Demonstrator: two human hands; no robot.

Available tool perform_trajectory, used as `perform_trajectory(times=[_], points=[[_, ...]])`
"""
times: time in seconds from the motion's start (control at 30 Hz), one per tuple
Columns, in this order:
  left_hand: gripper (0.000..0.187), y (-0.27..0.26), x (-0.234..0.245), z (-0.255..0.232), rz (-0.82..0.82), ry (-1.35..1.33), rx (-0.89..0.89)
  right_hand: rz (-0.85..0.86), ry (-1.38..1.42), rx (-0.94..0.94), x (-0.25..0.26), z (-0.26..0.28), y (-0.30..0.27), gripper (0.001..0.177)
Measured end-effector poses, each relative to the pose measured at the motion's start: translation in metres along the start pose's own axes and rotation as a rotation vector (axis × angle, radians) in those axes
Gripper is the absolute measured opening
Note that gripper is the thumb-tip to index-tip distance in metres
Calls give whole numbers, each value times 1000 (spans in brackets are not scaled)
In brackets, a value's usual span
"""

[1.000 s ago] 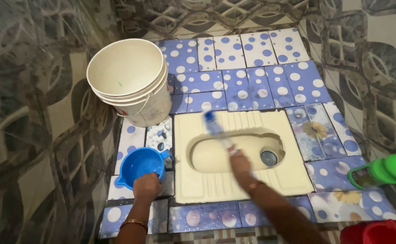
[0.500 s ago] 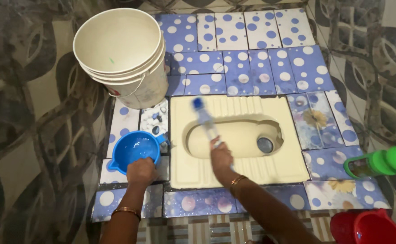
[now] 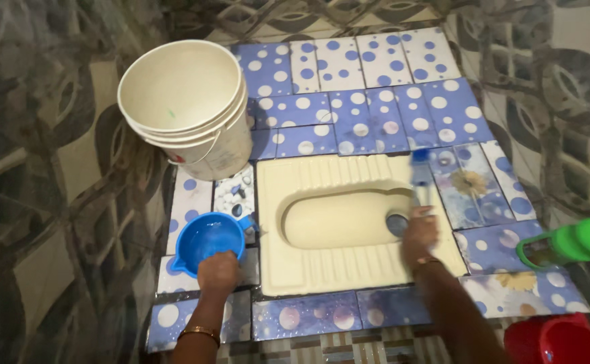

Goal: The person scrubs a squat toilet with a long-handled brush, repeatedly scooping water from a blue jug to rinse the bowl. They then rinse the brush under a wall tap and continue scrubbing the toilet surface.

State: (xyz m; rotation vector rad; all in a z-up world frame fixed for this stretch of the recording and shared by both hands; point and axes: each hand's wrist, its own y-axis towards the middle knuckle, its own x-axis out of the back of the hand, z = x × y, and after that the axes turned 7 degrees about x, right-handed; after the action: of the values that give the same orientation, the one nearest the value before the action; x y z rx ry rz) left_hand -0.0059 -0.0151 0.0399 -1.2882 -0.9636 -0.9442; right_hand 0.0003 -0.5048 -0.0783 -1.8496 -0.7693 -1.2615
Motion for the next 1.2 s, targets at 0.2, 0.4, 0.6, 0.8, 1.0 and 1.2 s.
perform_trajectory(times=[0.2,0.4,0.6,0.8,1.0,1.2], points=[[24,4,-4,0,12,11,25,-50,43,420,4,148,-55,61],[24,8,-5,-2,8,27,56,-122,98,695,-1,118,-20,62],[24,10,0,3,47,36,34,17,-69,115,17,-5,11,74],[22,3,-2,-2,9,20,43,-170,-55,159,3,108,-36,75],[25,2,0,-3,11,36,33,-157,-167,524,-2,173,-86,68],[23,8,-14,5,-8,14,14,-144,-36,347,-22,33,-26,70]])
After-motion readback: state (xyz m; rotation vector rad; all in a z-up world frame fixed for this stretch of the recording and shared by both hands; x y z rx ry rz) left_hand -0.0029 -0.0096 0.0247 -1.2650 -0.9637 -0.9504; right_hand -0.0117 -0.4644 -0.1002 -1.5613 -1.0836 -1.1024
